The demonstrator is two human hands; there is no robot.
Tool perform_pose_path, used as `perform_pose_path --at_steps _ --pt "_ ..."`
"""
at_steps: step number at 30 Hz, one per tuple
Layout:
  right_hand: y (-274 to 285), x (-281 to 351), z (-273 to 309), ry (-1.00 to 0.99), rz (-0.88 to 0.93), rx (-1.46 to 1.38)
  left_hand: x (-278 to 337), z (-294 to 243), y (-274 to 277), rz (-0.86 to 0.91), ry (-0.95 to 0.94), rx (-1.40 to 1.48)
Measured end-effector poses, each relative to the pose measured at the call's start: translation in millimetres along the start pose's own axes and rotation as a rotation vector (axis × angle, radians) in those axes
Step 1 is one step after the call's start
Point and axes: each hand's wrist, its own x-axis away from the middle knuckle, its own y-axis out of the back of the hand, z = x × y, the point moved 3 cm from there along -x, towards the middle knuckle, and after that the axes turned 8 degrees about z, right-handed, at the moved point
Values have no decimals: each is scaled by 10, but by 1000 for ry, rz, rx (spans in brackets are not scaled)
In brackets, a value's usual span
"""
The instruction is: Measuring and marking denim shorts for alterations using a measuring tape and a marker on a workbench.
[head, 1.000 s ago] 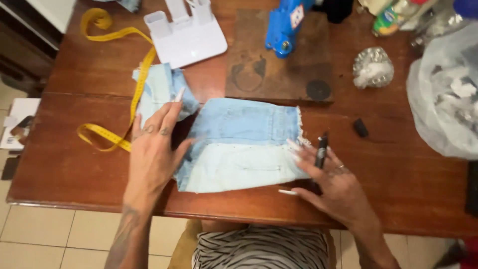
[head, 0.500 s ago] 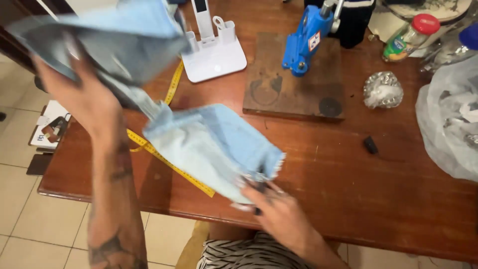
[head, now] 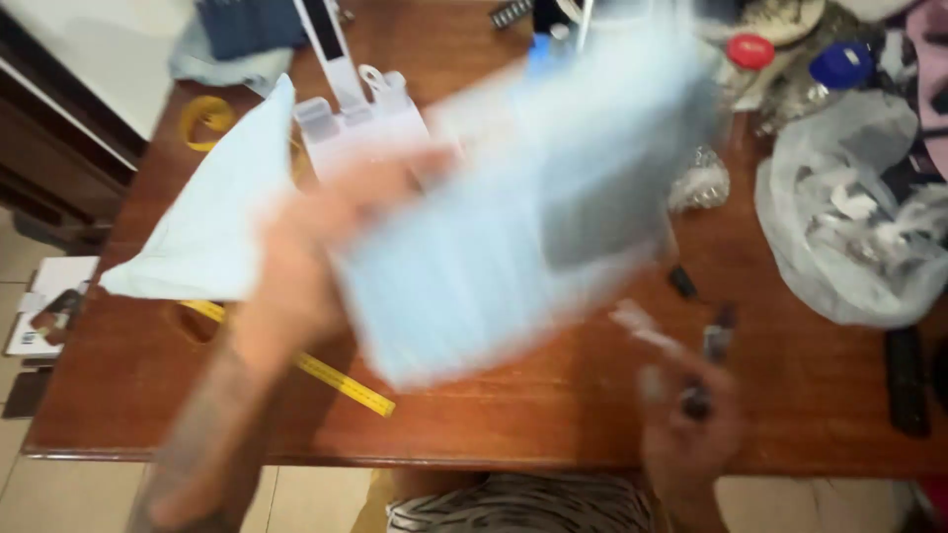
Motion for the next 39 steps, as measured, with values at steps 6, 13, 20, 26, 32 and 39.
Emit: perform_pose_path --at_steps 6,13,20,26,32,39 --pt "635 680 -625 -364 -247 152 2312 1210 -491 899 -639 -104" --pt "723 140 -359 189 261 363 2188 823 186 1121 -233 58" --pt "349 -472 -665 329 861 328 2278 1091 -335 846 -599 -564" --pt "185 -506 -785 615 506 343 2043 1463 -567 606 -641 -333" --pt "280 -1555 -1317 698 249 722 555 1532 -349 428 -498 -671" --pt "863 -1793 36 856 58 707 472 17 366 199 -848 -559"
